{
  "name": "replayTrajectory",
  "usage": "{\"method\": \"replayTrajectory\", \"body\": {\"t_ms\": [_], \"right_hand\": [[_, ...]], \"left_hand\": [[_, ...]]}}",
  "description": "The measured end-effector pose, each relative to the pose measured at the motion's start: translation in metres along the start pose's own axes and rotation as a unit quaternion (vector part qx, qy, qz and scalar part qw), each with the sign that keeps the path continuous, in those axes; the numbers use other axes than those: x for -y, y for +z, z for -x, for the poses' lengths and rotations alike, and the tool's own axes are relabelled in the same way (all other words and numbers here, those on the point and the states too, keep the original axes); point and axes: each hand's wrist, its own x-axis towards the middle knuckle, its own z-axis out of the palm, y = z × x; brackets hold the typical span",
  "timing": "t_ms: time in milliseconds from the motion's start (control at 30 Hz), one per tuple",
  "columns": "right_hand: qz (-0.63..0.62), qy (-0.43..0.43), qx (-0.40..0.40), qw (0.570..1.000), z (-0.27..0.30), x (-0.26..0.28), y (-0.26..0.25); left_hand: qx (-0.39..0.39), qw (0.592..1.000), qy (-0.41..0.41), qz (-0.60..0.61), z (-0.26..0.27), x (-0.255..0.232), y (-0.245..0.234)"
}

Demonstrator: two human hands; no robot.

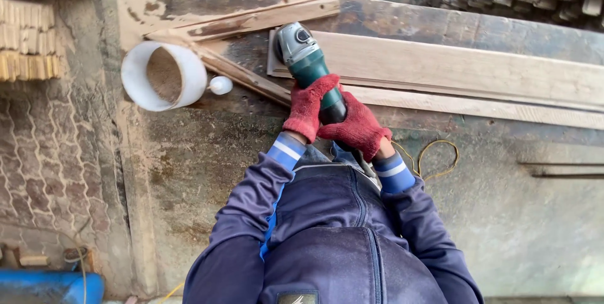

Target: Sanding a long wooden board using an angle grinder with a sanding disc.

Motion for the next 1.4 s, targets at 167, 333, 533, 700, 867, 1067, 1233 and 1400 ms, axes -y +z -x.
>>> {"method": "replayTrajectory", "body": {"t_ms": [167, 333, 533, 700, 867, 1067, 1233, 1400], "right_hand": [[-0.090, 0.035, -0.060, 0.994, 0.034, -0.040, -0.054], [-0.220, 0.068, -0.182, 0.956, 0.062, -0.105, -0.106], [-0.341, 0.085, -0.252, 0.901, 0.064, -0.157, -0.129], [-0.265, 0.058, -0.215, 0.938, 0.065, -0.113, -0.111], [-0.179, 0.060, -0.146, 0.971, 0.052, -0.092, -0.072], [-0.108, 0.043, -0.055, 0.992, 0.037, -0.072, -0.039], [-0.148, 0.016, -0.054, 0.987, 0.046, -0.048, -0.028], [-0.360, -0.064, -0.128, 0.922, 0.073, -0.061, -0.079]], "left_hand": [[0.081, 0.996, -0.031, 0.002, -0.006, 0.055, 0.068], [0.204, 0.977, -0.062, 0.028, 0.006, 0.138, 0.176], [0.245, 0.936, -0.041, -0.249, 0.054, 0.135, 0.225], [0.213, 0.965, -0.043, -0.147, 0.048, 0.103, 0.181], [0.156, 0.984, -0.026, -0.081, 0.041, 0.072, 0.118], [0.102, 0.988, -0.015, -0.112, 0.048, 0.034, 0.061], [0.107, 0.989, -0.014, -0.096, 0.053, 0.021, 0.027], [0.470, 0.832, 0.049, -0.291, 0.125, -0.067, 0.088]]}}
